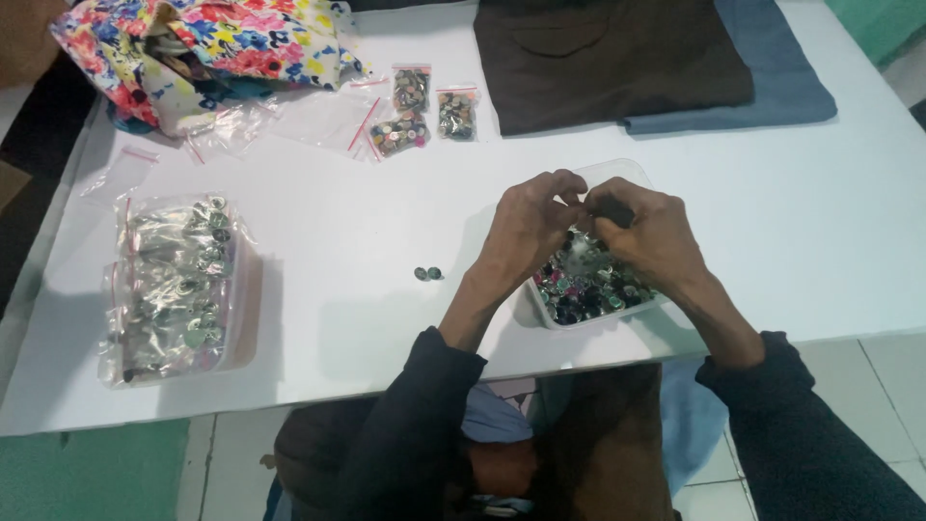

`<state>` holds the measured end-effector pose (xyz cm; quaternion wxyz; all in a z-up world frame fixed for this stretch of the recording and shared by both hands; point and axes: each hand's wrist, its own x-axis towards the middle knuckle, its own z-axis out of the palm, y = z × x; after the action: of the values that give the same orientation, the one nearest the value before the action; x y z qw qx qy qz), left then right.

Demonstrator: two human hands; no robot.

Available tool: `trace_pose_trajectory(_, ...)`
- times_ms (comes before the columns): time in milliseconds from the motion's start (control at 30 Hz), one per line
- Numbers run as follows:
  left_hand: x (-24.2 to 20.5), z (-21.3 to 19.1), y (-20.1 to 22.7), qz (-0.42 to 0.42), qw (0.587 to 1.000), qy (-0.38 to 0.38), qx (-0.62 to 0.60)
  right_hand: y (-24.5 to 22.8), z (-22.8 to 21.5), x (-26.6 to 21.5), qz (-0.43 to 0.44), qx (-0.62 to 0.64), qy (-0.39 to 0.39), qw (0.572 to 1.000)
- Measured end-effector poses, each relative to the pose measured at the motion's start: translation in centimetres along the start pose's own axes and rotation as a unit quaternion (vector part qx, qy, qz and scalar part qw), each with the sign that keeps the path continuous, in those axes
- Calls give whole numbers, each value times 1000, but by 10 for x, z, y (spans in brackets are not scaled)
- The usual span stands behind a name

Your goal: Sorting small buttons from a tray and placing them into small plastic bags

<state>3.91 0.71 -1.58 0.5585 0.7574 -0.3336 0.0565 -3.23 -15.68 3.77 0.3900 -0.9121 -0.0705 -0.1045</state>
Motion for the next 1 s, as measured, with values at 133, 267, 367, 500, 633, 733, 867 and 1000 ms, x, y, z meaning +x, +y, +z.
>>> trace_pose_trajectory(133,-3,-3,-2,-15,998,28,-53,-19,-7,-1,4,52,15,999)
trace_pose_trajectory(267,-17,-19,24,78,991,85,-66,-49,-12,-10,-37,63,33,997)
trace_pose_trajectory(367,-37,-45,55,120,986,104,-52,-85,-9,-23,-58,44,55,996)
trace_pose_trajectory(500,-78,-80,83,125,982,140,-30,-129,19,-48,-23,144,105,984)
trace_pose_trajectory(633,-126,-107,62,32,973,188,-127,-130,78,-62,-105,197,121,967)
trace_pose_trajectory(733,-158,-124,33,1,981,184,-66,-100,131,-64,-127,140,139,972)
trace_pose_trajectory(867,-174,-134,-4,-66,982,130,122,-67,177,-51,-119,74,103,985)
trace_pose_trajectory(1000,-172,-136,-21,-105,966,131,194,-55,191,-35,-59,91,46,993)
